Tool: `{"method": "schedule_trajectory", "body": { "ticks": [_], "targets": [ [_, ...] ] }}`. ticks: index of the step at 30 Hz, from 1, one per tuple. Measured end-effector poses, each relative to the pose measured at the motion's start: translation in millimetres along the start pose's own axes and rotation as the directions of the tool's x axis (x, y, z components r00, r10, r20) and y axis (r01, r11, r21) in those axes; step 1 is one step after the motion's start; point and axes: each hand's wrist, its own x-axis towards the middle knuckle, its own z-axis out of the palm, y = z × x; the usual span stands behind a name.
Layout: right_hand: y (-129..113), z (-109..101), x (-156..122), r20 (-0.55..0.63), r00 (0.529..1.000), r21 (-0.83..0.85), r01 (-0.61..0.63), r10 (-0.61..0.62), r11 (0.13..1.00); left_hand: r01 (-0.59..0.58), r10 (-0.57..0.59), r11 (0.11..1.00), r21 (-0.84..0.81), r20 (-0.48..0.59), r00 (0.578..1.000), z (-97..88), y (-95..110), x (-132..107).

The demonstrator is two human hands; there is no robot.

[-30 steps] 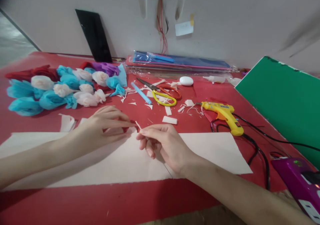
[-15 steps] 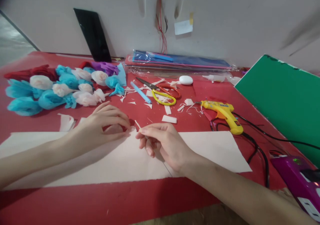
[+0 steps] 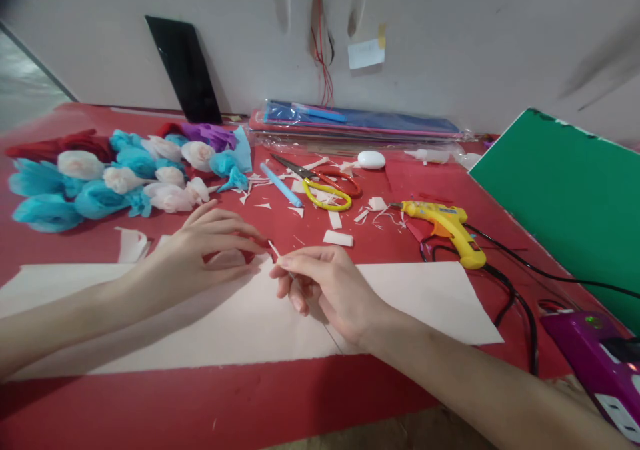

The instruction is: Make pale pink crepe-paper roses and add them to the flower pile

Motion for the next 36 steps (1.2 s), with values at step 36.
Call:
{"method": "schedule_trajectory", "body": {
  "ticks": [36],
  "targets": [
    [3.4,2.6,-9.9,0.06,0.986,-0.166,0.164,-0.156,0.972,0.219,-0.27,0.894,-0.39,-0.08,0.96,-11.6,22.3,-5.5]
  ]
}}
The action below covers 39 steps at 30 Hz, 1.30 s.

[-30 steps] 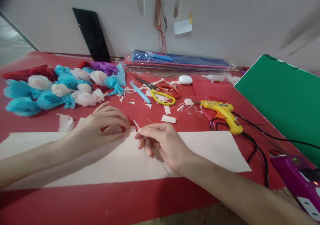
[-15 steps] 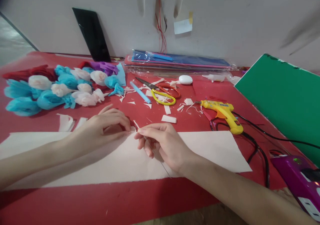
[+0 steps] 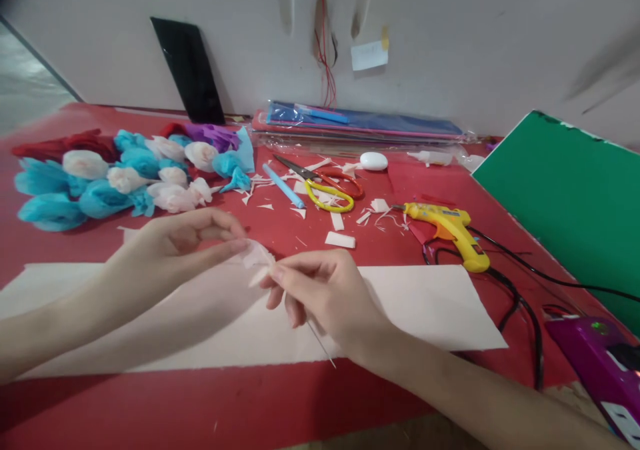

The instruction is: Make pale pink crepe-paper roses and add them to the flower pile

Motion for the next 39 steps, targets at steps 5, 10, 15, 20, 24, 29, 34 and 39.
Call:
{"method": "schedule_trajectory", "body": {
  "ticks": [5,10,15,20,24,29,34,39],
  "targets": [
    [-9.4,14.2,-16.7,-0.042,0.973,-0.383,0.193,-0.225,0.903,-0.031,0.026,0.991,-0.127,-0.037,0.999,-0.6,17.6,-11.6],
    [-12.3,17.8,-23.5,0.116,0.883,-0.566,0.436,-0.455,0.7,0.127,-0.108,0.925,-0.357,0.071,0.992,-1.0,27.6,-17.6],
    [-12.5,16.3,-24.0,0.161,0.846,-0.626,0.486,-0.508,0.61,0.382,-0.243,0.756,-0.532,0.314,0.918,-0.9,38.7,-18.3],
    [-13.0,15.5,-21.0,0.171,0.832,-0.604,0.512,-0.528,0.611,0.409,-0.235,0.718,-0.563,0.358,0.904,-3.5,43.1,-17.5],
    [-14.1,14.5,-20.5,0.179,0.827,-0.619,0.515,-0.532,0.593,0.415,-0.251,0.721,-0.554,0.35,0.903,-5.1,41.1,-18.9],
    [-15.2,14.5,-20.4,0.154,0.822,-0.631,0.509,-0.548,0.586,0.381,-0.244,0.69,-0.616,0.298,0.923,-3.2,36.6,-20.5],
    [-13.6,14.6,-21.6,0.162,0.813,-0.635,0.52,-0.559,0.572,0.376,-0.188,0.707,-0.599,0.354,0.916,-2.5,36.8,-21.0],
    [-11.3,14.6,-24.1,0.165,0.8,-0.619,0.539,-0.577,0.571,0.351,-0.09,0.673,-0.651,0.399,0.913,0.9,35.3,-25.4]
  ]
}}
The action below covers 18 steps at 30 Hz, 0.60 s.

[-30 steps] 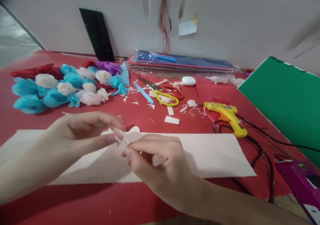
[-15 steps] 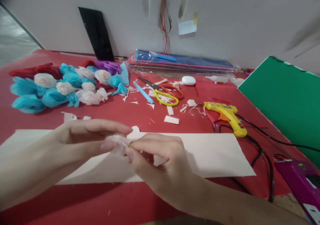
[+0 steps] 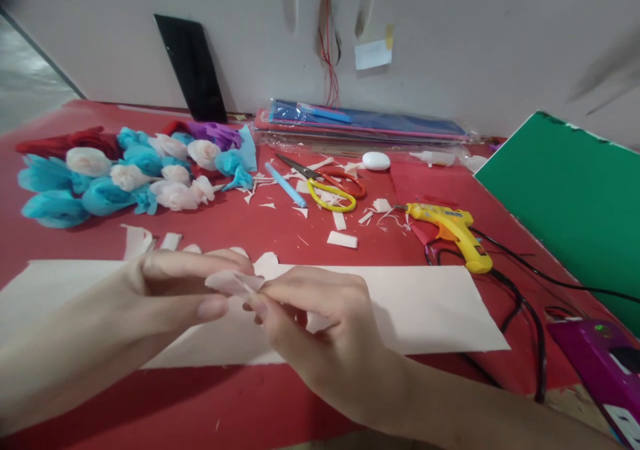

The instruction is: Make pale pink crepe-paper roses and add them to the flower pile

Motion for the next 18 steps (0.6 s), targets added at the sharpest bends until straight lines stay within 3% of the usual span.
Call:
{"method": "schedule_trajectory", "body": {
  "ticks": [8,18],
  "targets": [
    [-0.3,0.3,3.7,-0.004,1.0,0.036,0.025,-0.025,0.999,-0.087,0.087,0.996,0.004,-0.034,0.996,-1.3,-11.7,-2.1],
    [-0.2,-0.1,1.3,-0.007,0.998,0.008,0.062,-0.062,0.998,-0.096,0.157,0.94,0.328,-0.165,0.974,-5.5,-2.2,3.2]
  ]
}}
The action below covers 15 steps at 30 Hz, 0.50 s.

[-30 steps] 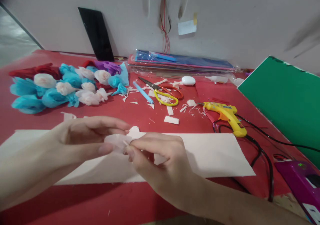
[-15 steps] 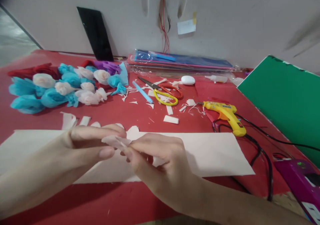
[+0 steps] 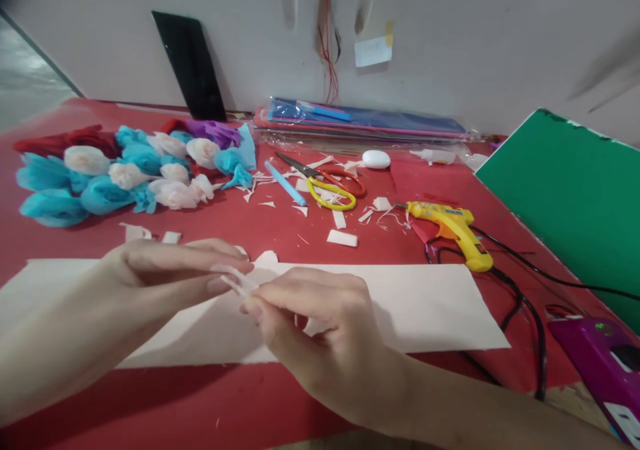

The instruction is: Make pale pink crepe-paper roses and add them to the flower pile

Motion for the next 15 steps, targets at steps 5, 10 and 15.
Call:
{"method": "schedule_trajectory", "body": {
  "ticks": [5,10,15],
  "targets": [
    [0.1,-0.8,-0.8,0.024,1.0,-0.036,-0.011,0.012,0.999,0.001,-0.004,0.994,0.109,0.034,0.999,3.4,5.5,-3.6],
    [-0.3,-0.5,-0.8,0.029,1.0,-0.046,-0.01,0.011,0.999,-0.009,0.011,0.97,0.242,-0.007,1.0,1.4,3.9,-8.9],
    [2.1,0.5,-1.3,0.035,0.999,-0.062,-0.008,0.01,0.998,-0.002,0.001,0.977,0.215,0.005,1.0,3.1,2.4,-10.2]
  ]
}}
